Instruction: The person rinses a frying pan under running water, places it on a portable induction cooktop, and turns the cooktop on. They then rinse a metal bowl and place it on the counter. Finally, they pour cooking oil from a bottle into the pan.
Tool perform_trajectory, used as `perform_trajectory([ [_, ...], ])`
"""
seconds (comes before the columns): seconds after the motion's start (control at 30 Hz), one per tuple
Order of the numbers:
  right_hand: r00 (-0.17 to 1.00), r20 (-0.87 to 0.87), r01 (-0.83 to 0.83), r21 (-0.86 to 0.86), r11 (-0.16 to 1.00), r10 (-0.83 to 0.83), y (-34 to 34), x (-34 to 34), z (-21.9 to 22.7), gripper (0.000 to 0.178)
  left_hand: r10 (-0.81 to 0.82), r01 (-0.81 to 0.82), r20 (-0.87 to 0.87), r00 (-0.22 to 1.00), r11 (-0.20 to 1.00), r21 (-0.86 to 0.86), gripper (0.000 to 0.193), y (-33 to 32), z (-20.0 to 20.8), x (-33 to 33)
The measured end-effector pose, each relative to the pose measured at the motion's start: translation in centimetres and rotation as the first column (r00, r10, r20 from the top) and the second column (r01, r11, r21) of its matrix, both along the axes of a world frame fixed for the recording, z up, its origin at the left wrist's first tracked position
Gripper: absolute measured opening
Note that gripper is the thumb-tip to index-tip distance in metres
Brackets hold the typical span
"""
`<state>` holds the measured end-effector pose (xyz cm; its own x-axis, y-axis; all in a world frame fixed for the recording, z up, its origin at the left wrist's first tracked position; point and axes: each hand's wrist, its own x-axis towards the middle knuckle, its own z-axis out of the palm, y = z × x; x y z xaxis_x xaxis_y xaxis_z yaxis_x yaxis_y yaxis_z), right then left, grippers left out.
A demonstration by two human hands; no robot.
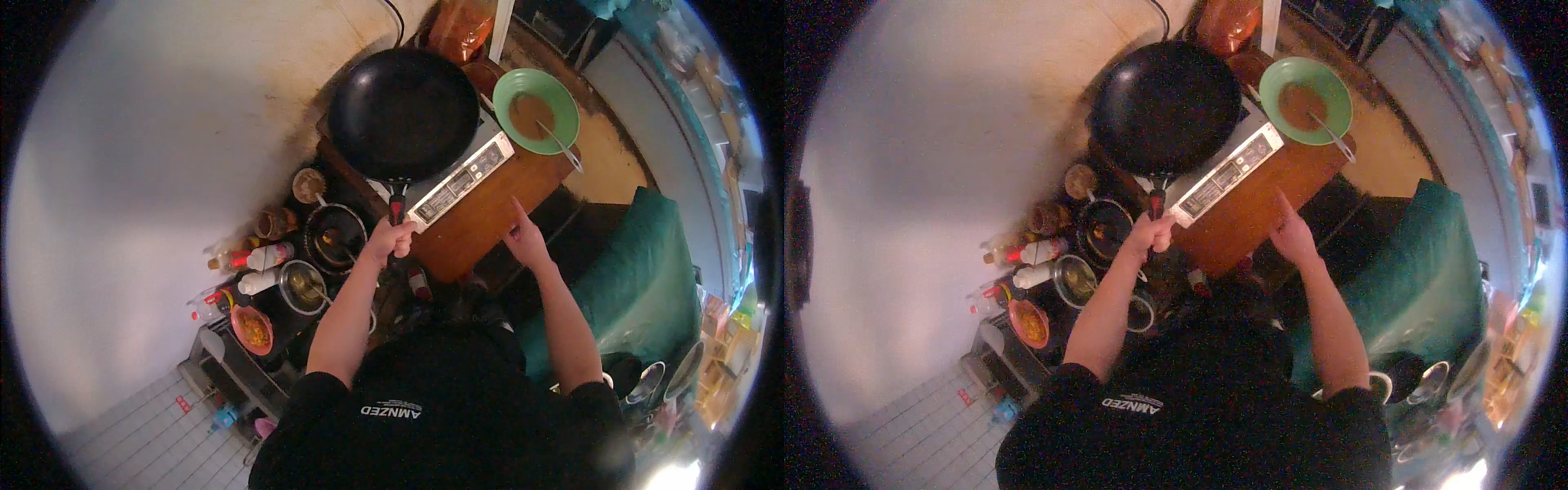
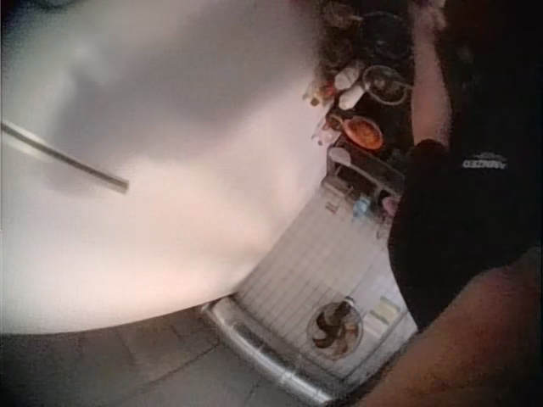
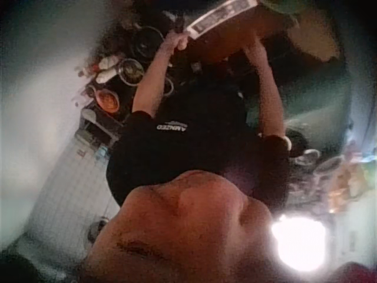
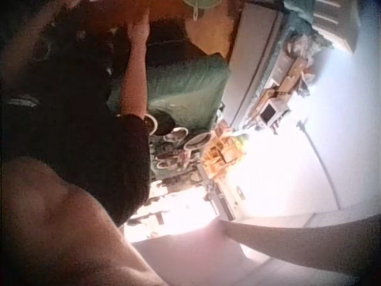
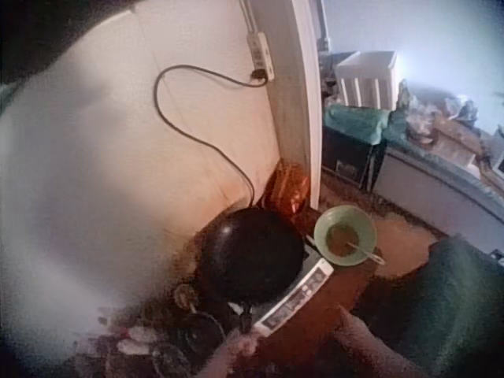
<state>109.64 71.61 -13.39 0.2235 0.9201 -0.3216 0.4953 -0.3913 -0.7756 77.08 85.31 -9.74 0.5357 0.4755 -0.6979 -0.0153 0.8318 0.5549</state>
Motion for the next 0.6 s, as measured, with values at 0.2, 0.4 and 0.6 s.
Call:
perform_trajectory([
  [0.2,0.975,0.18,-0.092,-0.191,0.977,0.128,8.1,0.5,-5.5,0.096,0.05,-0.05,0.0,0.999,0.996,0.069,0.013,0.6,0.0,0.1],
  [0.4,0.974,0.183,-0.072,-0.299,0.952,0.131,11.0,-0.2,-7.1,0.105,0.405,-0.367,-0.101,0.909,0.891,0.268,0.025,0.1,-0.4,-0.4],
  [0.6,0.969,0.164,-0.125,-0.315,0.941,0.183,10.6,0.2,-7.7,0.107,0.42,-0.367,-0.29,0.86,0.903,0.222,0.034,-2.6,-0.4,-2.1],
])
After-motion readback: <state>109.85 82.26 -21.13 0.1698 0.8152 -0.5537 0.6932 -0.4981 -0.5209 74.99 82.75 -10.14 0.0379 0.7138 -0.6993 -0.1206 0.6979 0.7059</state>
